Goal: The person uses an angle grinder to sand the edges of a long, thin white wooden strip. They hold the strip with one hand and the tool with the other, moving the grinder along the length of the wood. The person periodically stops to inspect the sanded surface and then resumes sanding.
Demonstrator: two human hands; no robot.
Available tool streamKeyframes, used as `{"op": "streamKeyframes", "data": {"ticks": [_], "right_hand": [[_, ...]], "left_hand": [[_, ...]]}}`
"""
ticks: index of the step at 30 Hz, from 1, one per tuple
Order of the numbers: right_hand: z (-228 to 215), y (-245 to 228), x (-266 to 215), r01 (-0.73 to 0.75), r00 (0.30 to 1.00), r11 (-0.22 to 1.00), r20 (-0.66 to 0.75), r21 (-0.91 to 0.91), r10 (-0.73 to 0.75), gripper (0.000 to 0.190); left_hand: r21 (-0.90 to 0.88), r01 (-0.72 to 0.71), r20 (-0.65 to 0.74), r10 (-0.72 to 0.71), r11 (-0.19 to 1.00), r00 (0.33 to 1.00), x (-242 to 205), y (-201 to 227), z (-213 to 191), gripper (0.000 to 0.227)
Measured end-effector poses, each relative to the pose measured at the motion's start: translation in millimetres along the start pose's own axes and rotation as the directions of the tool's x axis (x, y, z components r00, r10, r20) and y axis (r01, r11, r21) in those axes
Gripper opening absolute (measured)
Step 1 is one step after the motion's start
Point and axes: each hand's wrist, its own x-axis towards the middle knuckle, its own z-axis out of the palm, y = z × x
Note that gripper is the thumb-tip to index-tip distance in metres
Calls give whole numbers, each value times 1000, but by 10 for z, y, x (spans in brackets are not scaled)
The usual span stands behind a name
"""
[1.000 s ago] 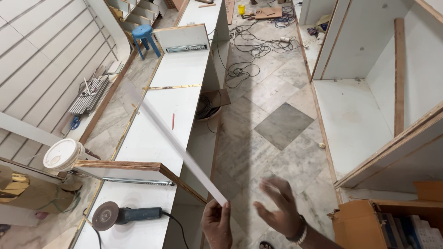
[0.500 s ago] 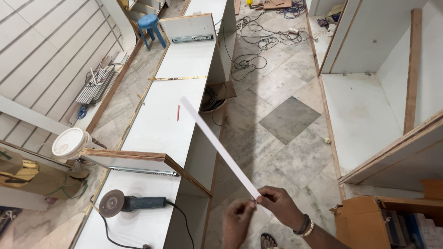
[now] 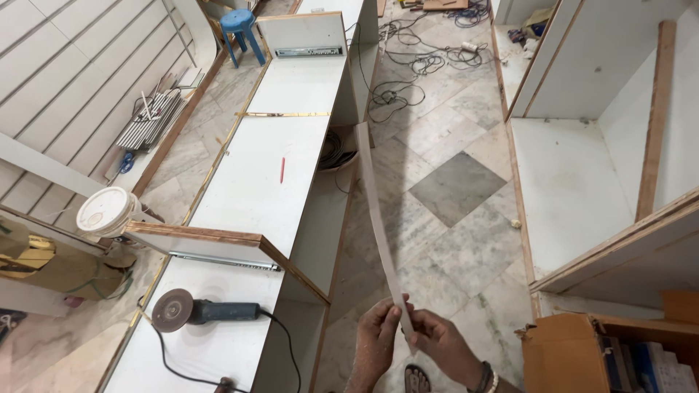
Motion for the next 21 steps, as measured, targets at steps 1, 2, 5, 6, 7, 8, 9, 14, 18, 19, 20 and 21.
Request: {"op": "streamKeyframes", "data": {"ticks": [1,2,5,6,7,8,9,14,18,19,20,21], "right_hand": [[15,-20,10,22,1000,999,-4,-30,-22,38],[-10,-63,37,43,999,997,-8,-62,-43,38],[5,-174,67,-18,1000,1000,18,-23,18,42],[13,-208,47,-64,997,998,35,10,64,44],[16,-231,16,-87,994,996,67,29,84,45],[27,-235,-1,-110,989,993,102,51,104,46],[24,-231,-5,-134,983,988,137,71,123,47],[-45,-115,54,-81,979,943,201,324,15,40],[-28,-48,117,-25,997,966,81,257,4,37],[-12,-52,129,-9,998,979,68,203,-5,36],[18,-46,118,3,999,988,52,152,-11,35],[51,-44,107,15,999,995,36,100,-18,34]], "left_hand": [[50,-42,-13,42,998,999,-9,26,23,28],[99,-83,-25,86,992,996,-20,46,46,29],[-33,59,-30,-60,998,998,8,64,81,28],[-61,80,-34,-82,995,996,23,41,88,27],[-89,100,-37,-104,991,994,48,7,81,27],[-113,121,-41,-126,986,991,71,-35,60,28],[-126,82,-36,-87,989,996,85,-83,64,27],[-151,-82,-32,78,985,996,102,-111,70,27],[-129,-6,-128,-11,992,992,33,-43,86,28],[-109,9,-183,-29,994,983,47,-34,70,27],[-89,29,-236,-50,996,971,37,-36,56,26],[-60,20,-238,-34,998,971,28,-39,49,24]]}}
